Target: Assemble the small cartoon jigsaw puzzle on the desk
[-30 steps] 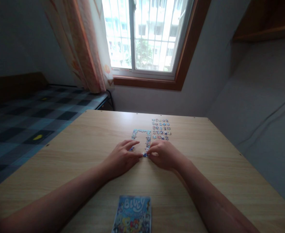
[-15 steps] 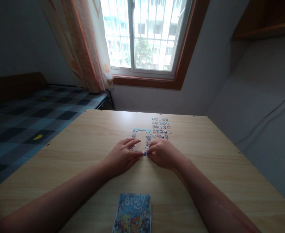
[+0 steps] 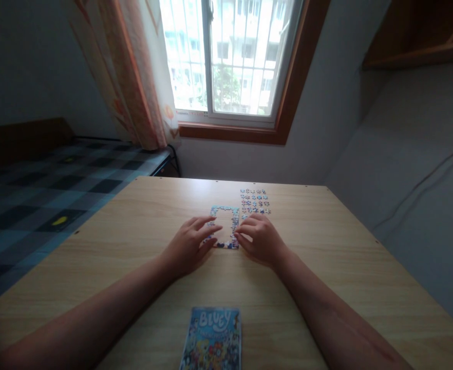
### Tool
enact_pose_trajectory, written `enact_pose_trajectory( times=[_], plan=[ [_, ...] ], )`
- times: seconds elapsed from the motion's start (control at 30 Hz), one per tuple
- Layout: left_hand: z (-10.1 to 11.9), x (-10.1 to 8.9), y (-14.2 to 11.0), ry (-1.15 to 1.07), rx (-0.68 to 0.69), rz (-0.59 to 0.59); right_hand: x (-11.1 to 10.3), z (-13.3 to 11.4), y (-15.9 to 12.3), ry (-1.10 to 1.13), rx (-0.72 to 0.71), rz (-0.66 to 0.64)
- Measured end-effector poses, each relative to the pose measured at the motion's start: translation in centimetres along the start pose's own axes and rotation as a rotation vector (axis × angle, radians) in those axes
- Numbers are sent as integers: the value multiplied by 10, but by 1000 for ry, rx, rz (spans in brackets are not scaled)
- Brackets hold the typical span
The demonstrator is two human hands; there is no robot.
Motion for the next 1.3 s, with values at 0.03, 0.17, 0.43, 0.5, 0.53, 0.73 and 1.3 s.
enact_pose_trajectory(
  times=[0.03, 0.17, 0.43, 0.5, 0.53, 0.73, 1.3],
  plan=[
    [-11, 3, 0, 20, -74, -15, -4, 3, -1, -26, 2, 40],
    [-41, 29, -3, 136, -267, -235, -11, 18, -6, -144, 96, 150],
    [-36, 48, -10, 197, -265, -497, 28, 44, -12, -297, 385, -90],
    [-35, 48, -11, 202, -263, -501, 35, 50, -13, -298, 441, -154],
    [-34, 48, -12, 203, -263, -502, 38, 52, -14, -296, 461, -179],
    [-40, 48, -13, 213, -310, -501, 43, 63, -16, -282, 568, -240],
    [-51, 48, -11, 246, -385, -530, 45, 71, -20, -253, 645, -278]
  ],
)
Point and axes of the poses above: each hand's wrist, its own y-axis towards the middle knuckle, its own x-axis out of the palm, z = x × y, the point moved 10 cm from there along y, towards the middle knuckle, and after that the axes turned 14 degrees about y, right-handed, at the moved point
